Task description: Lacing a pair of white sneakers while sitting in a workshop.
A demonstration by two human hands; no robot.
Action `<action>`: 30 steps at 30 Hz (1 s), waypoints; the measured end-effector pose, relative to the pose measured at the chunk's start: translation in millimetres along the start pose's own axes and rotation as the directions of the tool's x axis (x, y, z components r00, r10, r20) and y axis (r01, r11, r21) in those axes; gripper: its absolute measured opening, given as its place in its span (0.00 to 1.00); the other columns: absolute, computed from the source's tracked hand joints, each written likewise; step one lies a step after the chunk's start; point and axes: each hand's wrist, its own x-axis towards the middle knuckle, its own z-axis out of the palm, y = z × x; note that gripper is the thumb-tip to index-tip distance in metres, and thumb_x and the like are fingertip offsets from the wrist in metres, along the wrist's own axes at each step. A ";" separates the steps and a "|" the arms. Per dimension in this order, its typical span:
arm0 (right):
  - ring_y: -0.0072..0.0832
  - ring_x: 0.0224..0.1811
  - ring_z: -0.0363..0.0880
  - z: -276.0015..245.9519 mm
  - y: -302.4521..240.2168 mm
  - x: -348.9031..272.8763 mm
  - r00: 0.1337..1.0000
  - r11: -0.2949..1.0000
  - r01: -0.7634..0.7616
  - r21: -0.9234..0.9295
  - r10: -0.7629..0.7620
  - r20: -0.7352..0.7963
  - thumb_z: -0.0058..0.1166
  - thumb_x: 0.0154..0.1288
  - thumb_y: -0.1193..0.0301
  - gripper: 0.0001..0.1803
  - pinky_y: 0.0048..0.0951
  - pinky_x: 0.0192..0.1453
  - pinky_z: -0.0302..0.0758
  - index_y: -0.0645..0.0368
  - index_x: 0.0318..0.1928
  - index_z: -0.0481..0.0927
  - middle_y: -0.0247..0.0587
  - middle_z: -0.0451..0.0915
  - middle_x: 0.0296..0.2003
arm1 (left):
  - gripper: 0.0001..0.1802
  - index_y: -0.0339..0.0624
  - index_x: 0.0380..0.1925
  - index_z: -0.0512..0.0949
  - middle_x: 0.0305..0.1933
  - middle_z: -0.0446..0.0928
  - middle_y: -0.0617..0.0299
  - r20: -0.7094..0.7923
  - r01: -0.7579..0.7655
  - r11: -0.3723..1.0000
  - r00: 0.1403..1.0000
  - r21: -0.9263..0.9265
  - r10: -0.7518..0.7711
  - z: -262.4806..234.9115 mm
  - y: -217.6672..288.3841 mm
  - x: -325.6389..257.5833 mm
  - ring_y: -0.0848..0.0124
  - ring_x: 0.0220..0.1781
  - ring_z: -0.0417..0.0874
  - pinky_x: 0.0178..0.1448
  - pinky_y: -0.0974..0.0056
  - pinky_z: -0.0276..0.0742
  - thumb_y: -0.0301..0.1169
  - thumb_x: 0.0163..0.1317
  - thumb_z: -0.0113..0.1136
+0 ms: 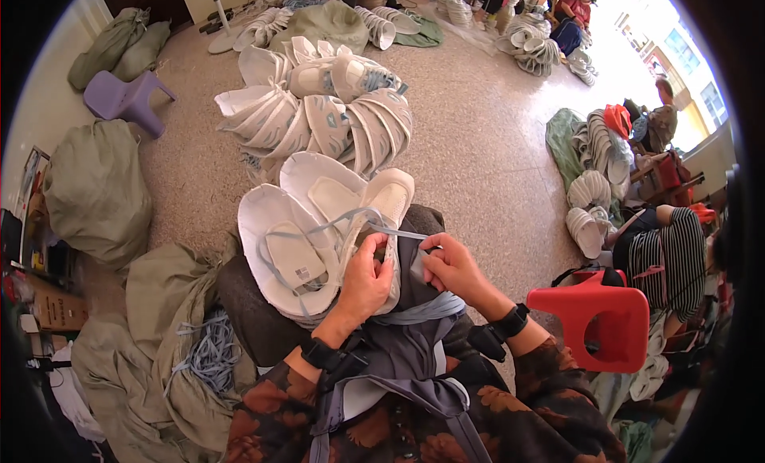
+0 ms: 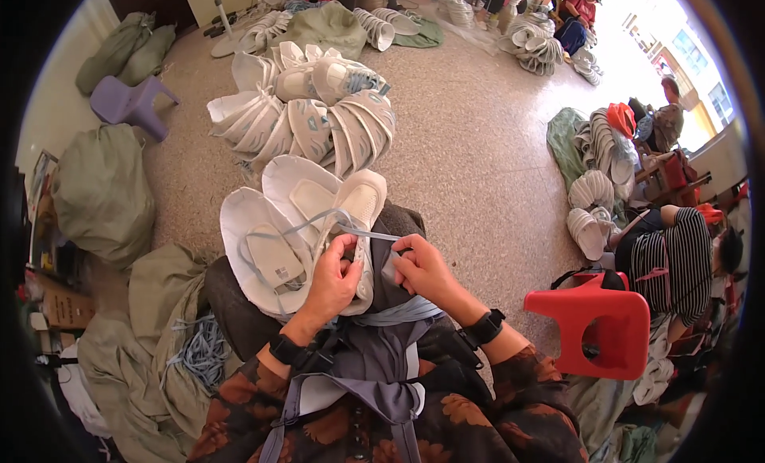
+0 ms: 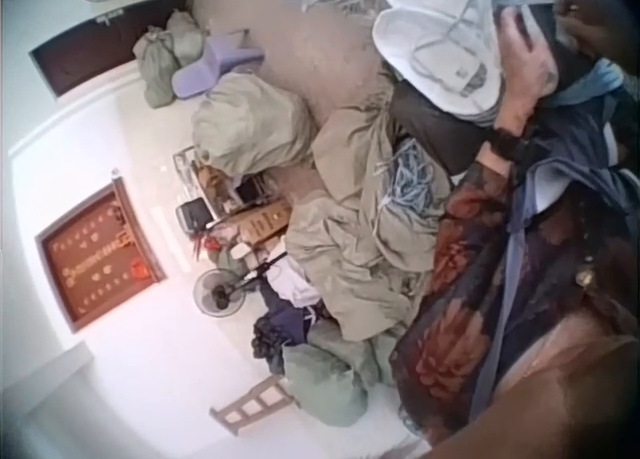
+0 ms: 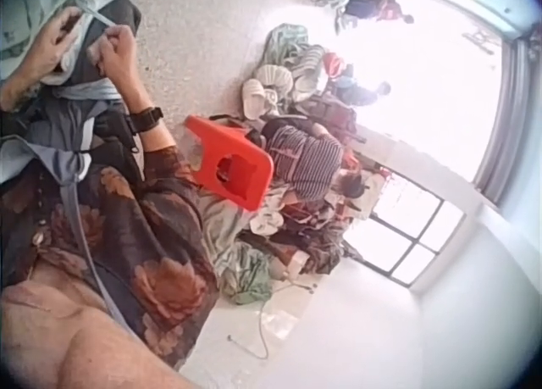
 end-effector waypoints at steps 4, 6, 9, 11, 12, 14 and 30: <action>0.18 0.23 0.78 -3.7 -33.6 -20.2 0.990 0.985 -0.046 0.167 0.023 0.141 0.51 0.73 0.74 0.08 0.20 0.28 0.75 0.62 0.50 0.74 0.35 0.81 0.28 | 0.19 0.32 0.56 0.71 0.47 0.82 0.52 0.005 0.002 1.000 1.000 0.006 -0.002 -0.2 0.7 1.8 0.76 0.22 0.75 0.30 0.67 0.72 0.22 0.65 0.56; 0.19 0.25 0.79 3.8 -44.5 -22.1 0.973 0.953 -0.045 0.300 -0.027 0.231 0.51 0.74 0.74 0.08 0.18 0.31 0.76 0.63 0.49 0.75 0.35 0.82 0.30 | 0.17 0.31 0.54 0.72 0.44 0.83 0.52 0.004 0.003 1.000 1.000 0.025 -0.003 -2.8 0.7 2.0 0.77 0.21 0.74 0.28 0.66 0.71 0.22 0.66 0.56; 0.17 0.25 0.77 7.0 -14.6 2.3 0.980 0.975 0.067 0.212 -0.104 0.170 0.52 0.75 0.72 0.07 0.18 0.28 0.73 0.62 0.47 0.76 0.33 0.81 0.29 | 0.17 0.32 0.54 0.73 0.41 0.83 0.52 0.011 -0.010 1.000 1.000 -0.003 0.010 0.1 3.2 4.4 0.78 0.21 0.73 0.27 0.66 0.69 0.23 0.66 0.57; 0.16 0.24 0.75 5.8 -11.2 6.4 0.988 0.993 0.049 0.105 -0.064 0.141 0.52 0.74 0.71 0.07 0.18 0.26 0.71 0.62 0.47 0.76 0.32 0.81 0.28 | 0.17 0.32 0.54 0.73 0.42 0.83 0.52 0.020 0.008 1.000 1.000 0.015 -0.008 -1.3 1.0 3.8 0.78 0.20 0.73 0.27 0.66 0.69 0.23 0.66 0.57; 0.15 0.23 0.74 4.4 -9.3 8.1 0.995 1.000 0.025 -0.003 -0.025 0.100 0.53 0.74 0.71 0.07 0.18 0.24 0.69 0.62 0.46 0.76 0.31 0.80 0.27 | 0.17 0.33 0.54 0.73 0.42 0.83 0.52 0.035 0.026 0.999 0.999 0.030 -0.027 -1.6 -0.1 3.4 0.78 0.20 0.73 0.27 0.66 0.69 0.23 0.66 0.57; 0.14 0.22 0.73 1.2 4.5 12.0 0.995 0.997 0.074 -0.031 -0.071 0.066 0.54 0.74 0.69 0.08 0.18 0.24 0.68 0.61 0.46 0.76 0.31 0.79 0.26 | 0.17 0.32 0.55 0.73 0.42 0.83 0.52 0.031 0.024 0.999 0.999 0.023 -0.025 -0.8 -0.3 2.1 0.78 0.20 0.73 0.27 0.66 0.69 0.23 0.66 0.57; 0.26 0.36 0.86 -0.4 -22.4 -7.5 0.948 0.912 0.058 0.405 -0.177 0.263 0.51 0.75 0.75 0.12 0.24 0.41 0.83 0.67 0.54 0.75 0.42 0.84 0.37 | 0.18 0.33 0.55 0.72 0.39 0.82 0.55 0.017 -0.022 1.000 1.000 0.019 0.022 1.0 0.0 1.8 0.77 0.21 0.73 0.27 0.67 0.69 0.24 0.66 0.56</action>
